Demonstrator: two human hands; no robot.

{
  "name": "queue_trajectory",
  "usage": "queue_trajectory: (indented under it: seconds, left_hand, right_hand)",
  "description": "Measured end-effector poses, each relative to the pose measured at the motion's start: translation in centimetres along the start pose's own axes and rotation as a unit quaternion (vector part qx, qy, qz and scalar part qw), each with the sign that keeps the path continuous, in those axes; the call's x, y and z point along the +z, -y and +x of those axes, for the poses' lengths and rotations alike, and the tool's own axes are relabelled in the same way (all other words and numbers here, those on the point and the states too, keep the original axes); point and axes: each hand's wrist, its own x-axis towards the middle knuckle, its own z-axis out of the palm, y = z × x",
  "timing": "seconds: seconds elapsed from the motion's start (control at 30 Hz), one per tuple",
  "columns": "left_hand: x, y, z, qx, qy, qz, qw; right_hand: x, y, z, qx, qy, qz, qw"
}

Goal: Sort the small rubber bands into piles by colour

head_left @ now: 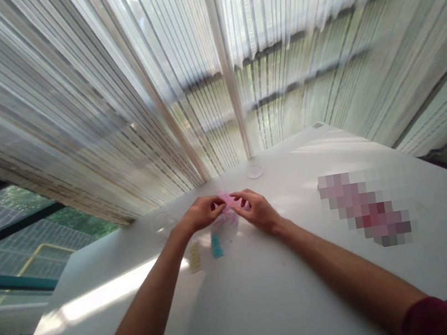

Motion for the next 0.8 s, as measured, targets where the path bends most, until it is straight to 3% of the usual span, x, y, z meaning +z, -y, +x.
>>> queue_trajectory:
  seconds: [0.23,0.53,0.8]
  left_hand:
    - [0.2,-1.4,0.4,0.033,0.02,-0.055,0.998]
    - [0.7,-1.0,0.3,0.006,0.019,-0.135,0.991]
    - [1.0,-1.1,0.2,0.006,0.024,-0.116,0.993]
  right_hand:
    - [0.0,0.0,0.1,0.019,0.012,0.046,0.999]
    - [-0.2,0.4,0.4,0.076,-0.012,0.048,0.996]
    - [-0.3,0.4,0.3,0.077,-0.009,0.073,0.994]
